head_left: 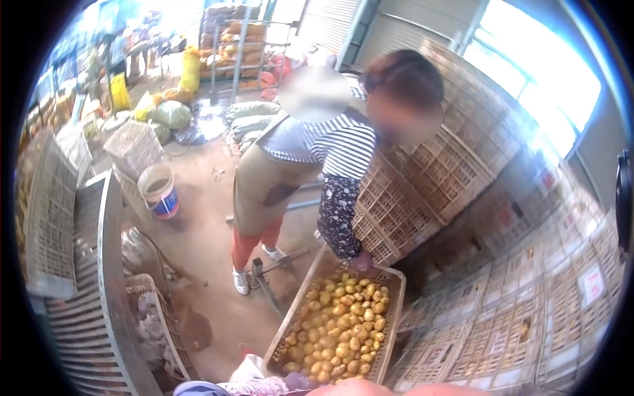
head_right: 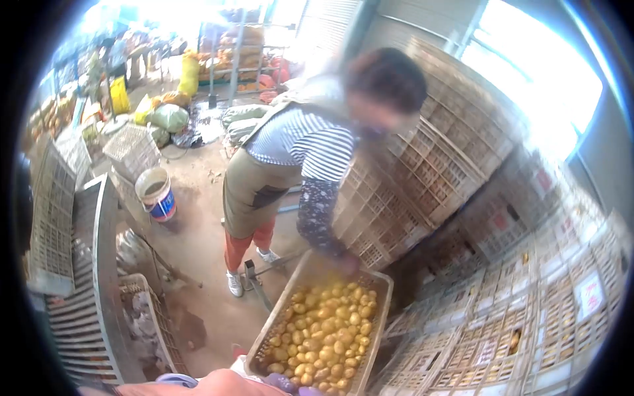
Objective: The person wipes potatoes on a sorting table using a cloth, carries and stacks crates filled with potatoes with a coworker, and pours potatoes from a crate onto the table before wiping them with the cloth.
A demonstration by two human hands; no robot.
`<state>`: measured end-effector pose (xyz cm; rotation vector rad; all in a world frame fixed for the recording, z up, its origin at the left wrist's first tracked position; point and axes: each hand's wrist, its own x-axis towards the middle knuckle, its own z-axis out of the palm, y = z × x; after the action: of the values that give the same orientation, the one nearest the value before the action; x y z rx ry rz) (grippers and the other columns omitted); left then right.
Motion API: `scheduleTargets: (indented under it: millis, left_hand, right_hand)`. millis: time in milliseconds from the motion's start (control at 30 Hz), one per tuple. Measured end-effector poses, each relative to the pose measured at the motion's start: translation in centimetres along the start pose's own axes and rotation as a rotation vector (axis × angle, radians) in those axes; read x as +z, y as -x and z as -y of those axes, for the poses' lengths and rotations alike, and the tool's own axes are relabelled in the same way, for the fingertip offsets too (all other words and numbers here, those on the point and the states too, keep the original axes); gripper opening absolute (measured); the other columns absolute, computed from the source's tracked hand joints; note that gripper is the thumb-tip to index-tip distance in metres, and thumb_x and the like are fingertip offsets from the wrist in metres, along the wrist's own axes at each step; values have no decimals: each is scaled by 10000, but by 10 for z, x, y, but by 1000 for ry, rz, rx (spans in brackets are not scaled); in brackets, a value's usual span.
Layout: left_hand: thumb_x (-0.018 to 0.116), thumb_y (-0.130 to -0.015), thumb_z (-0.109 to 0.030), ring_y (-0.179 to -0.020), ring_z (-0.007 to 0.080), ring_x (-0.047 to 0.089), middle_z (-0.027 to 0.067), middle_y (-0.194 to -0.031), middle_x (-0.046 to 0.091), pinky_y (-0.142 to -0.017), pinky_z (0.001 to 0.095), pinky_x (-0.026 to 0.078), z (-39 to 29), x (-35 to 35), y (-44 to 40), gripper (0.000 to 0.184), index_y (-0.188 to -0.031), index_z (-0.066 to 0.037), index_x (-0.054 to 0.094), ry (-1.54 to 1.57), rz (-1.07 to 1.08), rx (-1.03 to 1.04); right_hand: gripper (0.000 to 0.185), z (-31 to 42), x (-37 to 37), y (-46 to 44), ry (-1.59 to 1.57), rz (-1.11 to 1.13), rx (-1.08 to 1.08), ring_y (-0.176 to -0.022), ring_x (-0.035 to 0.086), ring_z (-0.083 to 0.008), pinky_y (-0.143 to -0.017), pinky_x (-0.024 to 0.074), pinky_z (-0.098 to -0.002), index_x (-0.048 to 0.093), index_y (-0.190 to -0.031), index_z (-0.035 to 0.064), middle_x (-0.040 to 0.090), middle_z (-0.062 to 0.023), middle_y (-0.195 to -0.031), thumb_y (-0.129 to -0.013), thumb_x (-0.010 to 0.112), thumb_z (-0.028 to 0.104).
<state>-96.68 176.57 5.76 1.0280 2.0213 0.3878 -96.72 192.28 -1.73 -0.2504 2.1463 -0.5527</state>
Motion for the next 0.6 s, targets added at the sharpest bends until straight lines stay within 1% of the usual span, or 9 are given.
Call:
scheduleTargets:
  millis: [200,467,533,567,600]
  left_hand:
    - [566,-808,-205,-902,311,658,127,-949,683,-750,415,517,9,-40,78,326,-1122,-134,618,78,-104,7]
    - [567,-787,-180,-855,302,673,114,-885,690,-710,408,526,20,-80,139,299,-1070,-147,657,86,-250,-140]
    - [567,-781,-173,-843,300,676,111,-868,692,-699,406,529,32,-99,158,294,-1057,-150,667,71,-268,-165]
    - [567,-779,-170,-837,298,678,109,-860,693,-694,405,530,39,-110,167,292,-1050,-152,672,55,-266,-182]
    - [568,-776,-167,-832,297,680,108,-852,694,-689,404,531,46,-119,175,290,-1044,-154,677,37,-263,-196]
  right_hand:
    - [315,30,-12,-3,3,63,-72,-876,610,-305,-790,478,-406,626,-1119,98,653,-151,-967,-876,526,272]
    - [270,50,-26,-28,-48,215,-266,-765,610,-290,-714,487,-393,606,-1122,117,659,-133,-876,-901,513,240]
    - [259,75,-48,-36,-99,274,-334,-738,610,-287,-695,490,-390,601,-1123,122,661,-129,-853,-907,510,232]
    - [259,92,-65,-40,-118,325,-305,-704,598,-287,-666,485,-388,600,-1125,124,653,-124,-831,-911,508,238]
    - [261,131,-90,-32,44,307,-444,-657,575,-288,-623,474,-386,594,-1127,127,639,-115,-799,-913,504,248]
